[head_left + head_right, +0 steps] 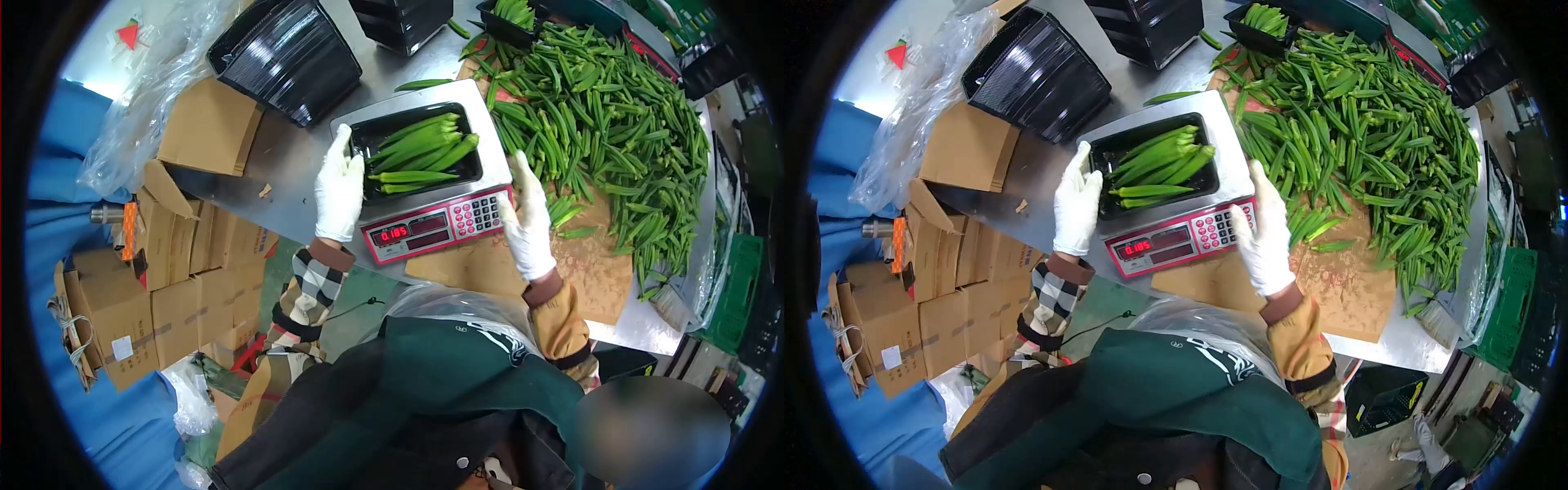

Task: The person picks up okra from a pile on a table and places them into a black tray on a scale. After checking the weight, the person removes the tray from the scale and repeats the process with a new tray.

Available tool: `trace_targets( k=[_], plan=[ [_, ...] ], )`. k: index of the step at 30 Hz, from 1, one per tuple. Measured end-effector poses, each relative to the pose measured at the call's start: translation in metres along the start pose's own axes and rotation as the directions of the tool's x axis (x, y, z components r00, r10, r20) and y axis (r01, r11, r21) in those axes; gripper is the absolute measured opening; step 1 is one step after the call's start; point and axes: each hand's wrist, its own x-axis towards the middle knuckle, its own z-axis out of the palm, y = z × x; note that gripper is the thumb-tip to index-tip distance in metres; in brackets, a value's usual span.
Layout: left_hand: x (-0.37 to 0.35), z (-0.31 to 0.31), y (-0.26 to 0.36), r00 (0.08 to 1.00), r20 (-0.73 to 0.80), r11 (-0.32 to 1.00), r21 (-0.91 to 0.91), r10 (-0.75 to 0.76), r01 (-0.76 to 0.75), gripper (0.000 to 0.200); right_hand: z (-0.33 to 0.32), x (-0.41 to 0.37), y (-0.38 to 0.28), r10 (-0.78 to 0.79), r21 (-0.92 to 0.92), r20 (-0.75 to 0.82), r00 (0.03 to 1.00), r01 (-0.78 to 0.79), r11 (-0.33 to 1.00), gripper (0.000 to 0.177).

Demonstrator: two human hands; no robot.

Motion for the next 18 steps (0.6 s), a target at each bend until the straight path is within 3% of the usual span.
trace_targets(
  k=[2,5,9,13,14,16,18],
  plan=[
    [-0.006,0.007,-0.003,1.0,0.011,0.992,0.123,0.002,-0.004,0.056,0.011,0.018,-0.016,-0.114,-0.102,0.022,0.993,0.116,0.988,0.075],
    [-0.014,0.016,0.004,1.0,0.005,0.978,0.207,0.021,-0.022,0.055,0.026,0.028,-0.028,-0.112,-0.184,0.098,0.989,0.129,0.974,0.079],
    [-0.015,0.017,0.007,1.0,0.007,0.973,0.23,0.012,-0.013,0.054,0.039,0.017,-0.026,-0.21,-0.306,0.175,0.962,0.256,0.917,0.055],
    [-0.015,0.017,0.013,0.999,0.002,0.987,0.154,-0.032,0.032,0.049,0.027,0.011,-0.026,-0.065,-0.039,0.058,0.996,0.068,0.997,0.049],
    [-0.014,0.015,0.021,0.991,0.061,0.955,0.28,-0.122,0.1,0.045,0.023,0.003,-0.015,-0.064,-0.141,0.024,0.998,0.067,0.988,0.05],
    [-0.013,0.007,0.043,0.941,0.142,0.83,0.524,-0.307,0.191,0.04,0.011,-0.008,0.008,-0.032,-0.176,-0.061,0.998,0.021,0.984,0.052],
    [-0.004,0.0,0.021,0.959,0.189,0.845,0.53,-0.209,0.08,0.035,0.001,-0.028,0.041,0.058,-0.189,-0.115,0.992,-0.08,0.979,0.053]
  ],
)
